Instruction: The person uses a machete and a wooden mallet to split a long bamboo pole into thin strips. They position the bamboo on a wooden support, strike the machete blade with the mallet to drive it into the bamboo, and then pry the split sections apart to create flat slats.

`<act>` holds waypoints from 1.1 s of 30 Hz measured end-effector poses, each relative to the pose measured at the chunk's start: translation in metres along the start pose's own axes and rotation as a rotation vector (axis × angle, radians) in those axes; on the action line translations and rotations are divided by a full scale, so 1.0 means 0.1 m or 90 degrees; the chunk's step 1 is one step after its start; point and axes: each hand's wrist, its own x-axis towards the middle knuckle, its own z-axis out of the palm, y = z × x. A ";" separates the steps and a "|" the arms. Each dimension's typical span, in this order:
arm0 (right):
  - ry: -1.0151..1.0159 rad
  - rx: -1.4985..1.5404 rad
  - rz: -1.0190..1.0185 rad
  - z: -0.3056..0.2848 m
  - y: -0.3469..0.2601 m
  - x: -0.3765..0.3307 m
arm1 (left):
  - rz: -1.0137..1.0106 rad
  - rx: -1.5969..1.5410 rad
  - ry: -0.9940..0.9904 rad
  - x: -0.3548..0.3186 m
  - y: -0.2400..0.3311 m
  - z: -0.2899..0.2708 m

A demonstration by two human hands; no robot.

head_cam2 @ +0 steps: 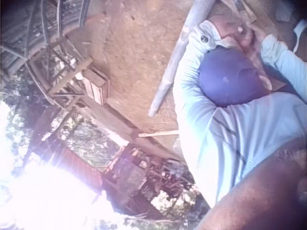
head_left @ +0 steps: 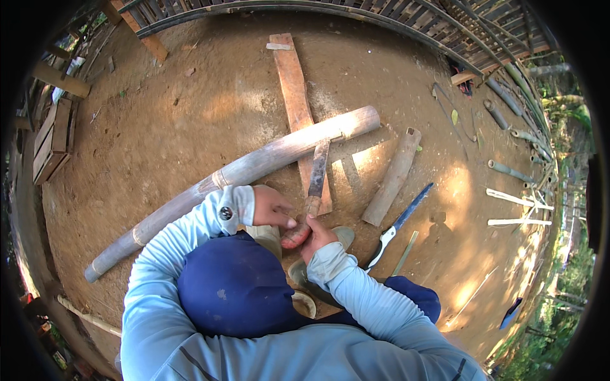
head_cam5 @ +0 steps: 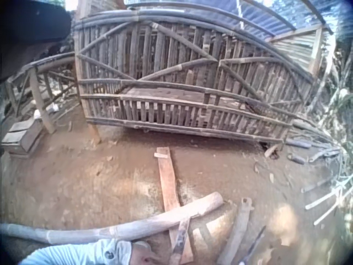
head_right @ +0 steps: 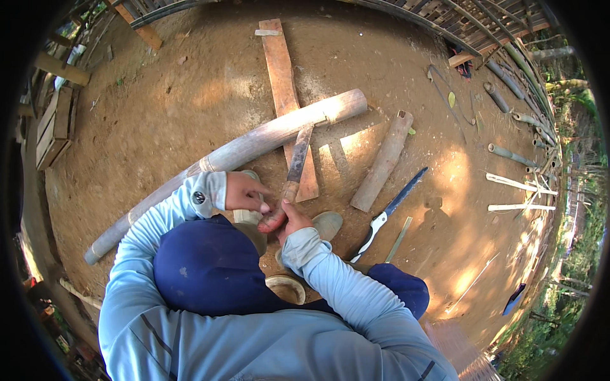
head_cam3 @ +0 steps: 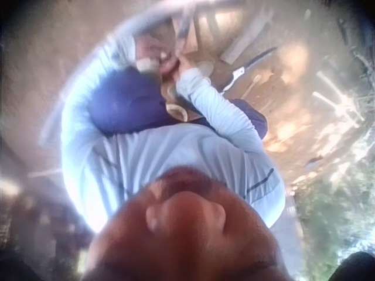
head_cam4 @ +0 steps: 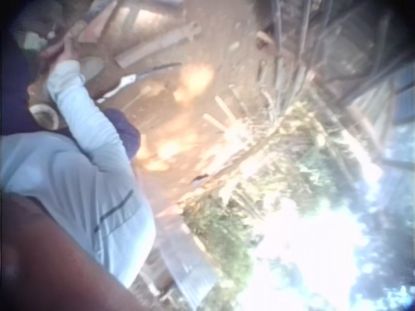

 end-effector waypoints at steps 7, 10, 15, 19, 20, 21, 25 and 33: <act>0.153 0.086 0.010 0.03 -0.02 0.14 | -0.583 0.426 0.462 -0.73 -1.19 0.22; 0.218 -0.044 -0.017 0.14 0.01 0.19 | -0.574 0.414 0.472 -0.80 -1.64 0.41; 0.250 -0.200 -0.044 -0.02 0.01 0.23 | -0.578 0.353 0.432 -0.76 -1.65 0.27; 0.233 -0.239 -0.046 -0.29 -0.02 0.37 | -0.564 0.344 0.401 -0.80 -1.58 0.15; 0.236 -0.254 -0.030 -0.41 -0.03 0.38 | -0.563 0.331 0.391 -0.80 -1.57 0.13; 0.235 -0.270 -0.011 -0.37 -0.10 0.32 | -0.565 0.317 0.383 -0.81 -1.58 0.10; 0.232 -0.349 0.029 -0.69 -0.25 0.46 | -0.577 0.291 0.339 -0.83 -1.49 -0.01; 0.223 -0.334 0.010 -0.97 -0.27 0.74 | -0.590 0.283 0.280 -0.82 -1.56 -0.17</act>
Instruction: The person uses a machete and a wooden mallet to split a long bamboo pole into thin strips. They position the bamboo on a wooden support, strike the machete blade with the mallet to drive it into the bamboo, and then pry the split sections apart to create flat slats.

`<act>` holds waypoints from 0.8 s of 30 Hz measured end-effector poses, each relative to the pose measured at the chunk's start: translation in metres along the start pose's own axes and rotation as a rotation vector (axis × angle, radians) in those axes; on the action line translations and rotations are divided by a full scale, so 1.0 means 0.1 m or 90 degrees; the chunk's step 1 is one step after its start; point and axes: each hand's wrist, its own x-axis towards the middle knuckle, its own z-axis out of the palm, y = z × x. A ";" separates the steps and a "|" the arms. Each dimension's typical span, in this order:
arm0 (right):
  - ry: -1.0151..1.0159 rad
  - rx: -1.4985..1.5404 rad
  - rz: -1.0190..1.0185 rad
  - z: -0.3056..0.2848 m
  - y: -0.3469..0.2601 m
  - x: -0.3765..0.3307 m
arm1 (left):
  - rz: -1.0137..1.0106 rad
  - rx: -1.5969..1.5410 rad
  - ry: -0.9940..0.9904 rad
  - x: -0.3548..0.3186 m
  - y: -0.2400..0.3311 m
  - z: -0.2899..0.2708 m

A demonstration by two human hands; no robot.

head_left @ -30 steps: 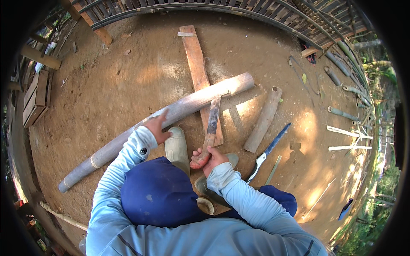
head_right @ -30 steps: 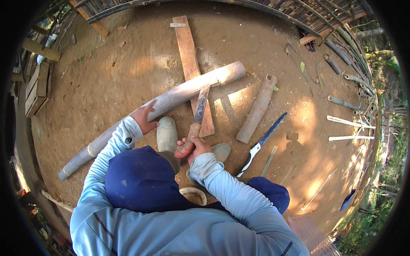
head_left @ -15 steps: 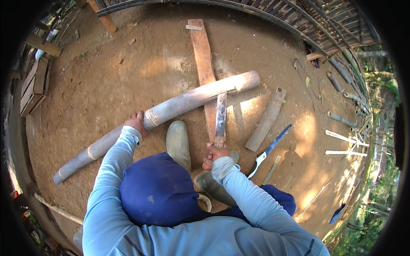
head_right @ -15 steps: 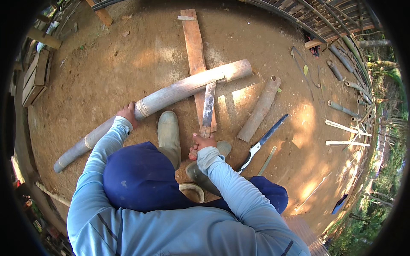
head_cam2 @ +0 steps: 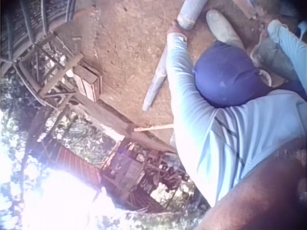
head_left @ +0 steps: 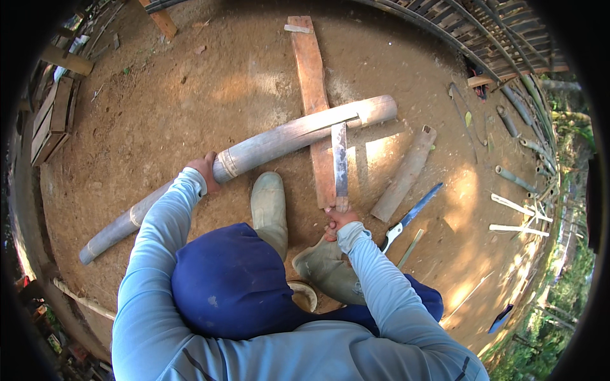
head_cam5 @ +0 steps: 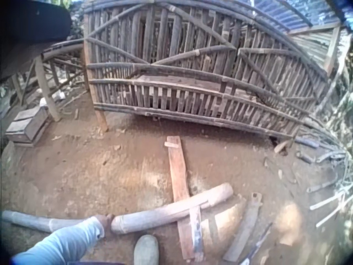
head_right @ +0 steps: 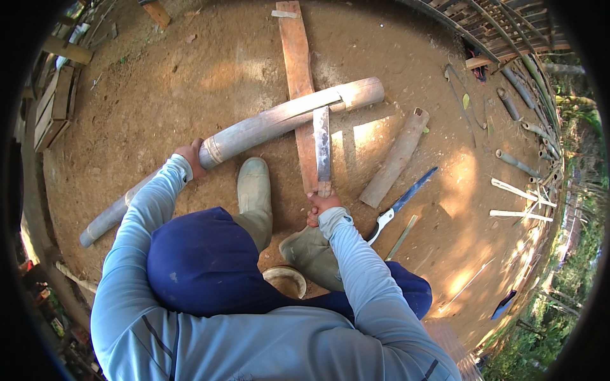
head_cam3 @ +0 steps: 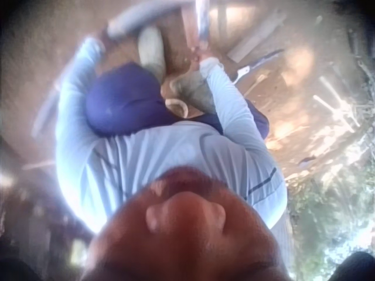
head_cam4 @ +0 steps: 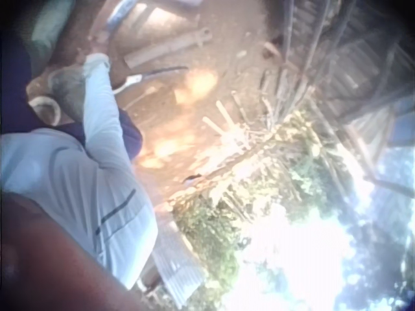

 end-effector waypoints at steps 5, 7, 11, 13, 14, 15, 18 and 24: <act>-0.022 -0.017 0.002 -0.11 0.01 0.08 | 0.011 -0.005 -0.036 0.01 0.01 -0.06; -0.027 -0.050 -0.031 -0.17 0.05 0.18 | 0.009 0.000 -0.035 0.03 -0.01 -0.05; -0.038 -0.097 -0.070 -0.35 0.20 0.49 | 0.014 0.001 -0.037 0.02 0.04 -0.07; -0.028 -0.095 -0.039 -0.30 0.17 0.46 | 0.002 0.008 -0.026 -0.01 0.04 -0.06; -0.018 -0.093 -0.015 -0.29 0.15 0.43 | -0.004 0.012 -0.021 -0.04 0.05 -0.05; -0.004 -0.091 0.005 -0.27 0.09 0.39 | -0.003 0.004 -0.012 -0.05 0.06 -0.04; -0.061 -0.065 0.012 -0.45 0.12 0.39 | 0.009 -0.035 0.028 -0.10 0.06 0.04; -0.181 0.066 0.076 -0.41 -0.35 -0.32 | 0.000 -0.035 0.106 -0.19 0.06 0.18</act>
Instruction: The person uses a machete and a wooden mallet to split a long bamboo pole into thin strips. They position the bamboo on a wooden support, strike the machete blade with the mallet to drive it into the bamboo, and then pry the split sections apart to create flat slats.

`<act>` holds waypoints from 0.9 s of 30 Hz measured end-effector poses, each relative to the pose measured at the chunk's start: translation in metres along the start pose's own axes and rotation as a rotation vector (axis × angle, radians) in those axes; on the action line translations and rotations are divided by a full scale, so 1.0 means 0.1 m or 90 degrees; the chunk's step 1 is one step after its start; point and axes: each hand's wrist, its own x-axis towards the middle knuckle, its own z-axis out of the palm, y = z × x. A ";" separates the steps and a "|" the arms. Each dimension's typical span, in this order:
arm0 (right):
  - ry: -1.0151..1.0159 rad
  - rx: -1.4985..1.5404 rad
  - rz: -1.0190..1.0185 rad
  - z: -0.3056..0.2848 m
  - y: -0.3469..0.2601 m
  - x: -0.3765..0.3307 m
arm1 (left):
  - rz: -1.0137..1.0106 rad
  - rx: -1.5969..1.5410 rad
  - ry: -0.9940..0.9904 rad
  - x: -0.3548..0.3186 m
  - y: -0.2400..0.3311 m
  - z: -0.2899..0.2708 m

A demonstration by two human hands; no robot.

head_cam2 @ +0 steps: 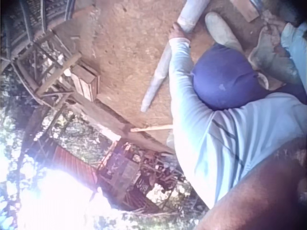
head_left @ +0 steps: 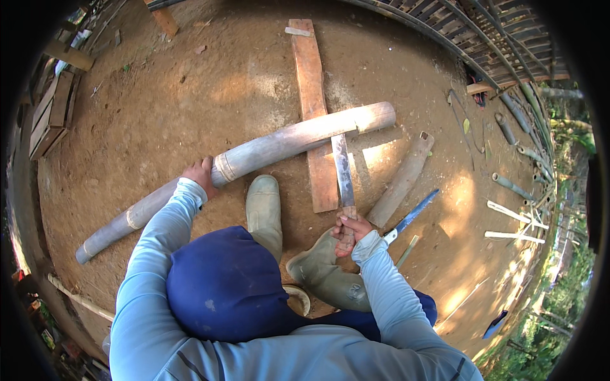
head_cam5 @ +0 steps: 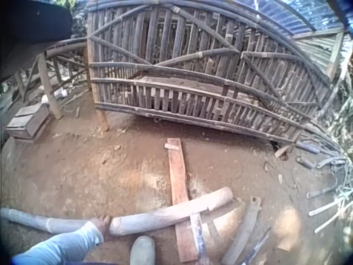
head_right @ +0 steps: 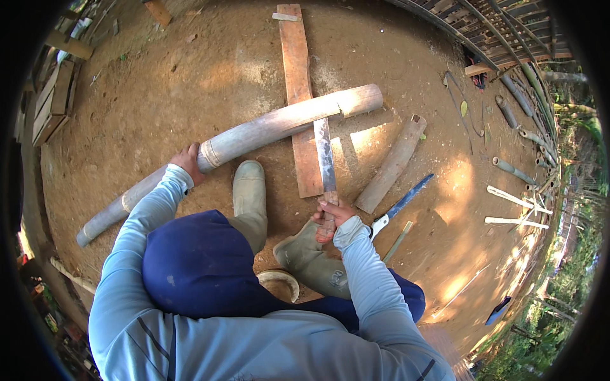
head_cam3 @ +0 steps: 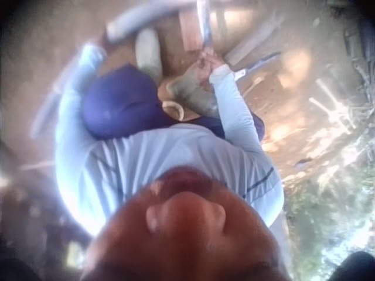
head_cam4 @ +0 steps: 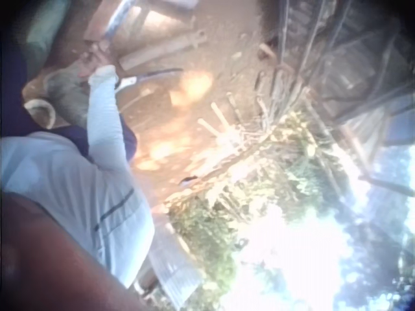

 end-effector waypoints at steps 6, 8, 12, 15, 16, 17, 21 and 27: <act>-0.177 0.198 0.029 0.35 0.01 -0.04 | 0.011 0.013 0.019 0.04 0.01 0.05; -0.142 0.153 0.032 0.37 0.11 0.13 | 0.013 0.013 0.005 0.05 0.03 0.04; -0.051 0.031 0.008 0.43 0.10 0.26 | 0.001 0.023 -0.065 0.16 0.02 -0.10; 0.021 -0.035 0.017 0.55 0.03 0.22 | -0.009 0.039 -0.076 0.13 -0.01 -0.07; 0.042 -0.047 0.031 0.58 0.01 0.21 | -0.012 0.042 -0.068 0.13 -0.01 -0.07; 0.062 -0.059 0.046 0.60 -0.01 0.21 | -0.006 0.033 -0.071 0.15 -0.02 -0.08; 0.057 -0.062 -0.013 0.56 0.04 0.28 | 0.001 0.032 -0.093 0.18 0.02 -0.21; 0.042 -0.080 -0.045 0.45 0.08 0.43 | 0.005 0.036 -0.124 0.26 -0.02 -0.21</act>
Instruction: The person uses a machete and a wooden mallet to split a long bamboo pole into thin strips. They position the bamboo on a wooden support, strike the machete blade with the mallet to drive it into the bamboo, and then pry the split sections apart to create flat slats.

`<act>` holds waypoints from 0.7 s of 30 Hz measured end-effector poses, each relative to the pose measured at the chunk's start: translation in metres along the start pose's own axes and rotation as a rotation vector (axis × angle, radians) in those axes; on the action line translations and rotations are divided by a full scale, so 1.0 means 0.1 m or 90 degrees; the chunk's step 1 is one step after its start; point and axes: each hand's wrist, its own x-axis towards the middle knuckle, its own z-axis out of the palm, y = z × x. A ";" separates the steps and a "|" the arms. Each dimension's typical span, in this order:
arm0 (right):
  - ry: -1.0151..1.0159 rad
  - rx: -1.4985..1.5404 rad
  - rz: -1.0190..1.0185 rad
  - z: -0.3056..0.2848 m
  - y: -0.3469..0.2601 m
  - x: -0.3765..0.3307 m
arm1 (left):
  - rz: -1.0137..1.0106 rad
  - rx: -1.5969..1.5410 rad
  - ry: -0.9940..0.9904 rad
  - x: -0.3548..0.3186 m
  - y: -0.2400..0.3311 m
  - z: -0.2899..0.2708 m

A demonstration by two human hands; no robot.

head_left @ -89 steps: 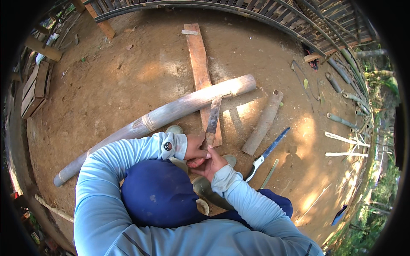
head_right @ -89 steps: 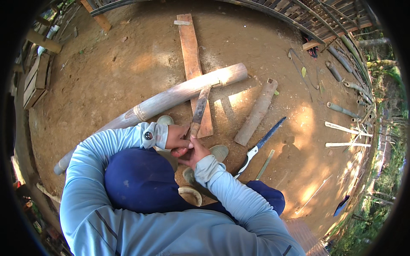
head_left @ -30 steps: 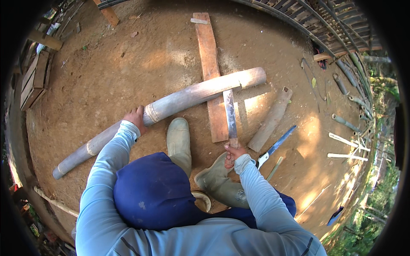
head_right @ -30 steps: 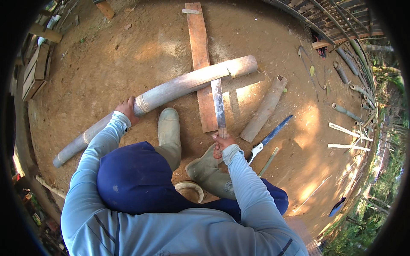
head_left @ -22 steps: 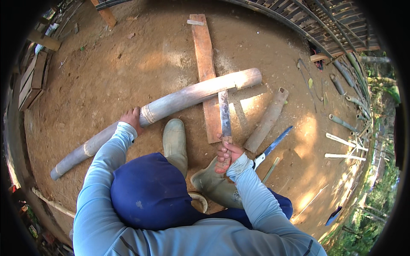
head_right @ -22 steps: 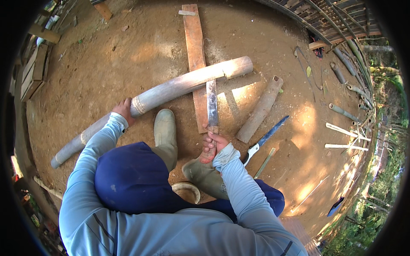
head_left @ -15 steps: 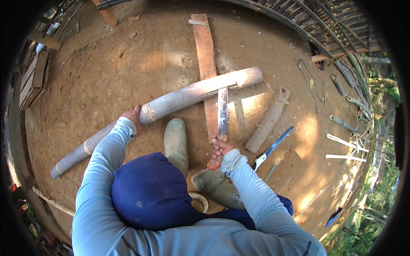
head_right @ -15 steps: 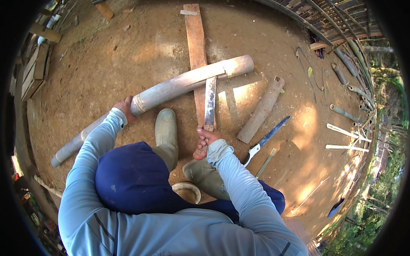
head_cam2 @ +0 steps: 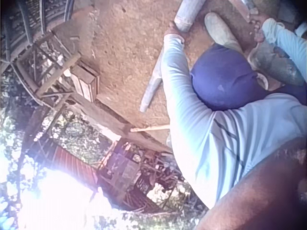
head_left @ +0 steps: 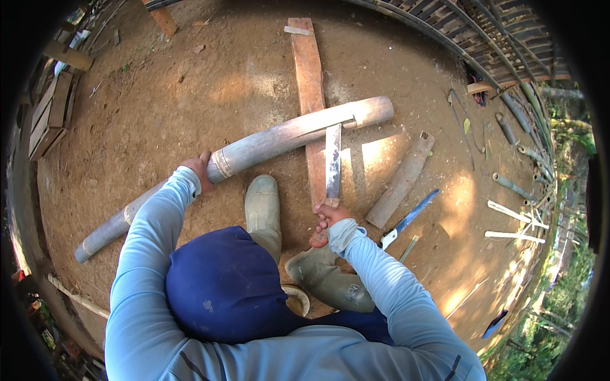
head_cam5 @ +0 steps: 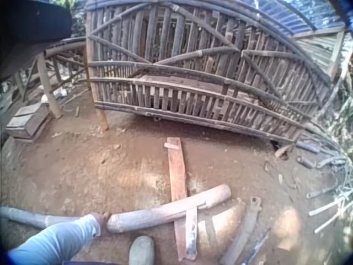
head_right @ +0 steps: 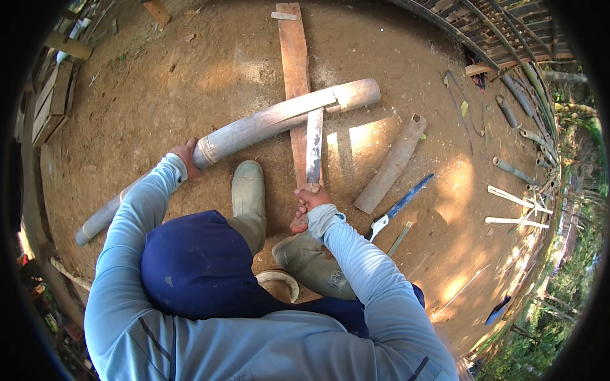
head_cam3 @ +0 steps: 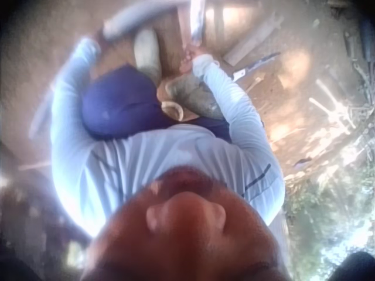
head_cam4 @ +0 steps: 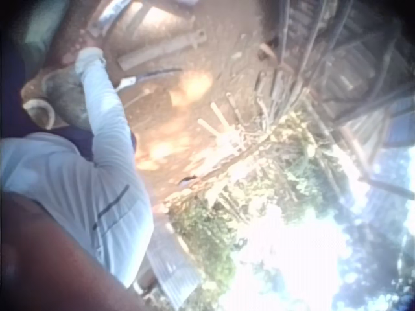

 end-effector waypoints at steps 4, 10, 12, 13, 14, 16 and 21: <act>0.003 -0.021 -0.008 -0.02 -0.01 0.03 | -0.008 -0.001 -0.006 0.05 -0.03 0.01; -0.036 -0.014 0.031 -0.19 -0.08 -0.03 | -0.023 0.018 -0.017 -0.06 0.07 -0.06; -0.057 0.024 0.049 -0.26 -0.07 -0.11 | -0.003 -0.003 0.085 -0.08 0.00 0.18; -0.075 0.054 0.061 -0.29 -0.06 -0.14 | 0.006 -0.014 0.135 -0.10 0.00 0.28; -0.094 0.085 0.072 -0.31 -0.05 -0.17 | 0.005 -0.011 0.171 -0.10 0.00 0.37; -0.096 0.155 0.081 -0.28 -0.05 -0.30 | -0.001 -0.005 0.238 -0.14 0.04 0.50; -0.117 0.245 0.054 0.02 -0.25 -0.72 | -0.018 -0.011 0.270 -0.18 0.07 0.50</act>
